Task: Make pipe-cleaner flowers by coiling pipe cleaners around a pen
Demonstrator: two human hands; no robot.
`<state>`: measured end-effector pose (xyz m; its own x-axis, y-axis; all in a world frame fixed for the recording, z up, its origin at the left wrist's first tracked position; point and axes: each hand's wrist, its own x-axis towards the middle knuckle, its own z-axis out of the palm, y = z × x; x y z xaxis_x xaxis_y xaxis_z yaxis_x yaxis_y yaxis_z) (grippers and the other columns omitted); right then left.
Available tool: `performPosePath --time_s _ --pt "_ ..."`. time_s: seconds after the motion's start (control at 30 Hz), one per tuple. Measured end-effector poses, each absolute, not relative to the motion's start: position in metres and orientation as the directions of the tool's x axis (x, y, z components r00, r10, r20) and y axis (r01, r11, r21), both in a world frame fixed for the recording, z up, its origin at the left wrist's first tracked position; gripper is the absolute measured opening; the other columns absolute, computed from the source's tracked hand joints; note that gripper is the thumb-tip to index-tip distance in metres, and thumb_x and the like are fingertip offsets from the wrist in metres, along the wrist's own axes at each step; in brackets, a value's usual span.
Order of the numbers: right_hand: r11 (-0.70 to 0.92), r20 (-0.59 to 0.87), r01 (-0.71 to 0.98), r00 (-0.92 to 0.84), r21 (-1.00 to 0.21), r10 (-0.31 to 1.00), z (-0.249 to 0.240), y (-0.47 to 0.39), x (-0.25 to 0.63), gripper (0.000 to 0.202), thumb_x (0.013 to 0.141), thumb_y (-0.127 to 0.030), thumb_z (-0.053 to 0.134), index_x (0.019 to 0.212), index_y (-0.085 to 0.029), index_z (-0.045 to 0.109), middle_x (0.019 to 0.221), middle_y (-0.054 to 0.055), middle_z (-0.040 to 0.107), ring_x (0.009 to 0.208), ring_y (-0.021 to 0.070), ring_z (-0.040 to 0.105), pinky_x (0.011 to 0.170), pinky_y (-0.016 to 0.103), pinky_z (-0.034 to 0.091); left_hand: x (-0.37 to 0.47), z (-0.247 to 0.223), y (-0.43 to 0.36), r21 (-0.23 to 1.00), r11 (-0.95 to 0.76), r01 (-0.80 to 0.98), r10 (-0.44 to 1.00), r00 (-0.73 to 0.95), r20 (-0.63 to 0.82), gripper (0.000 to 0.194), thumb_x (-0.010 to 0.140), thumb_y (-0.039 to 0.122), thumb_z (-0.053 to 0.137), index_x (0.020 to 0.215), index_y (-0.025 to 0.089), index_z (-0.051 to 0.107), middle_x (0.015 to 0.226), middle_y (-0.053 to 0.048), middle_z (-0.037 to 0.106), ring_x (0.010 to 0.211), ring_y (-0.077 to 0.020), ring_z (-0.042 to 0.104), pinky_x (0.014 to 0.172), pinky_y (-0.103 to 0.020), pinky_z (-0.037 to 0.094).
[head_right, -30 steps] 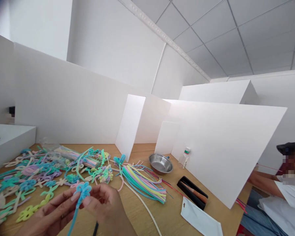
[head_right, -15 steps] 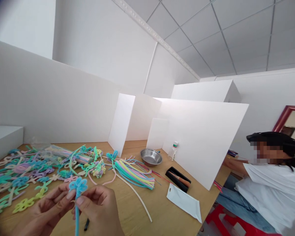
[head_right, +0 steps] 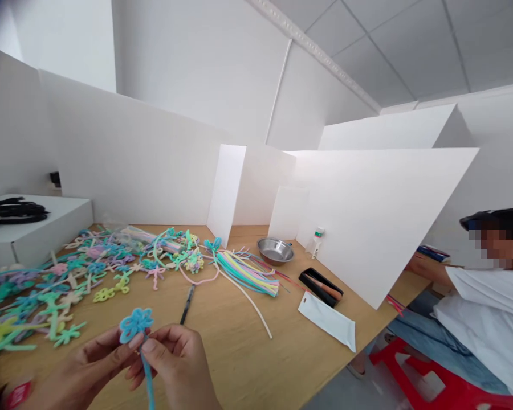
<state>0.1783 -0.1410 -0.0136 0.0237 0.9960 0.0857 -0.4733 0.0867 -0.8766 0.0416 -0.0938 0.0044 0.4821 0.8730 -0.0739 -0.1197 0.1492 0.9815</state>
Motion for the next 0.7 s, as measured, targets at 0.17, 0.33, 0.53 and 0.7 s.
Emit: performPosePath --time_s 0.17,0.33,0.53,0.7 --pt "0.132 0.058 -0.261 0.272 -0.956 0.961 -0.058 -0.169 0.164 0.044 0.067 -0.054 0.078 0.08 -0.013 0.071 0.064 0.008 0.072 0.052 0.0154 0.063 0.055 0.026 0.049 0.032 -0.007 -0.111 0.927 0.29 -0.236 0.953 0.161 -0.257 0.033 0.054 0.045 0.087 0.08 0.027 0.078 0.087 0.0 0.076 0.094 -0.0215 0.06 0.074 -0.022 0.051" --pt "0.156 0.131 -0.037 0.376 -0.987 0.917 -0.072 -0.184 0.16 0.044 0.077 -0.057 0.067 0.08 -0.014 0.075 0.066 0.011 0.073 0.054 0.0208 0.065 0.054 0.03 0.052 0.04 -0.025 -0.134 0.936 0.317 -0.152 0.936 0.207 -0.283 0.033 0.055 0.046 0.086 0.08 0.025 0.081 0.086 -0.004 0.078 0.091 -0.0251 0.064 0.075 -0.026 0.053" --pt "0.103 0.105 0.026 0.323 -0.994 0.941 -0.071 -0.192 0.164 0.034 0.078 -0.047 0.068 0.083 -0.014 0.075 0.069 0.011 0.074 0.057 0.0218 0.067 0.055 0.029 0.052 0.044 -0.046 -0.147 0.99 0.122 -0.067 0.991 0.061 -0.118 0.026 0.054 0.047 0.085 0.069 0.026 0.081 0.068 0.001 0.073 0.061 -0.019 0.056 0.061 -0.023 0.048" --pt "0.084 0.09 0.033 0.31 -0.996 0.946 -0.074 -0.196 0.17 0.021 0.078 -0.035 0.068 0.081 -0.014 0.073 0.073 0.01 0.075 0.06 0.0206 0.068 0.059 0.028 0.052 0.042 -0.054 -0.153 0.994 0.107 -0.033 0.991 0.087 -0.104 0.028 0.053 0.052 0.084 0.063 0.026 0.079 0.056 0.001 0.068 0.057 -0.0197 0.055 0.057 -0.024 0.047"
